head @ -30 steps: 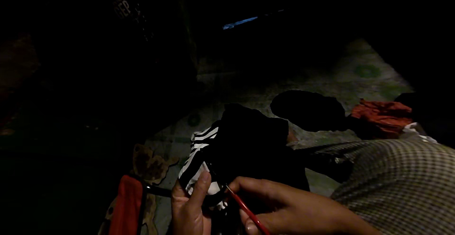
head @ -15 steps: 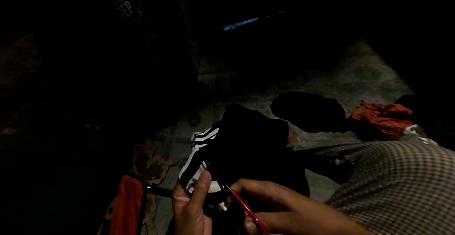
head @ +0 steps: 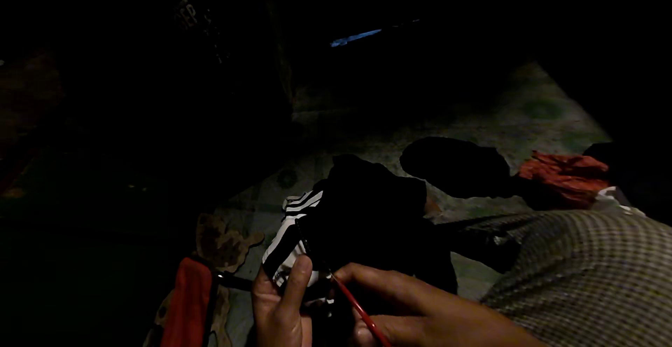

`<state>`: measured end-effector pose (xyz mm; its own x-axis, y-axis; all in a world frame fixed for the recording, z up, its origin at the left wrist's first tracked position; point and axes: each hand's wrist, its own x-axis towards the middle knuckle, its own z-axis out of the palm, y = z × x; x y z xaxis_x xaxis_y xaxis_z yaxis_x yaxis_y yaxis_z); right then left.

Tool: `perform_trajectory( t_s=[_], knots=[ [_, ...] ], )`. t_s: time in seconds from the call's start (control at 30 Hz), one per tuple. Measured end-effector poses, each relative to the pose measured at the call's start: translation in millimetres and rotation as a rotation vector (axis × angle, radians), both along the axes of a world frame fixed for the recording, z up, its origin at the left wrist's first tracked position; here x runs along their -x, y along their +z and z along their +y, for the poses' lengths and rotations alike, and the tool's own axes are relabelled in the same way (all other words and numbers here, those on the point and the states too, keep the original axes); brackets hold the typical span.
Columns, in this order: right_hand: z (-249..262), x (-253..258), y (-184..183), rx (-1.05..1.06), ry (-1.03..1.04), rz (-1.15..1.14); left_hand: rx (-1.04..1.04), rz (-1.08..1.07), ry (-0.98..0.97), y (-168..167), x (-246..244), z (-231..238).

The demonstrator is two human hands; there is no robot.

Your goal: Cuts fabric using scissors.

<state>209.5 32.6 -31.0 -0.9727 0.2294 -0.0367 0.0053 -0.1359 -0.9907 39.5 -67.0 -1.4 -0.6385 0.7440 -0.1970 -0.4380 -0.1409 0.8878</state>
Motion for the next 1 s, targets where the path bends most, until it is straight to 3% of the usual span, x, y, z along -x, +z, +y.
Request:
perform_trajectory(
  t_s=[0.43, 0.5, 0.63, 0.73, 0.9, 1.0],
  knots=[
    [-6.2, -2.4, -1.8, -0.040, -0.043, 0.009, 0.000, -0.052, -0.039, -0.6, -3.6, -2.5],
    [-8.7, -3.6, -4.0, -0.030, -0.060, 0.018, 0.022, -0.159, -0.088, 0.6, -2.9, -3.1],
    [-17.2, -7.4, -6.5, -0.065, -0.103, -0.006, -0.012, -0.646, -0.256, -16.0, 8.7, 3.8],
    [-22.3, -12.0, -6.9, -0.108, -0.127, -0.031, -0.046, -0.766, -0.431, -32.7, 21.0, 16.8],
    [-24.6, -15.5, -8.4, -0.196, -0.168, -0.060, 0.010, -0.654, -0.434, -25.2, 26.5, 34.9],
    [-24.2, -15.3, -5.9, -0.245, -0.202, -0.079, 0.119, -0.358, -0.322, -12.3, 27.4, 36.5]
  ],
)
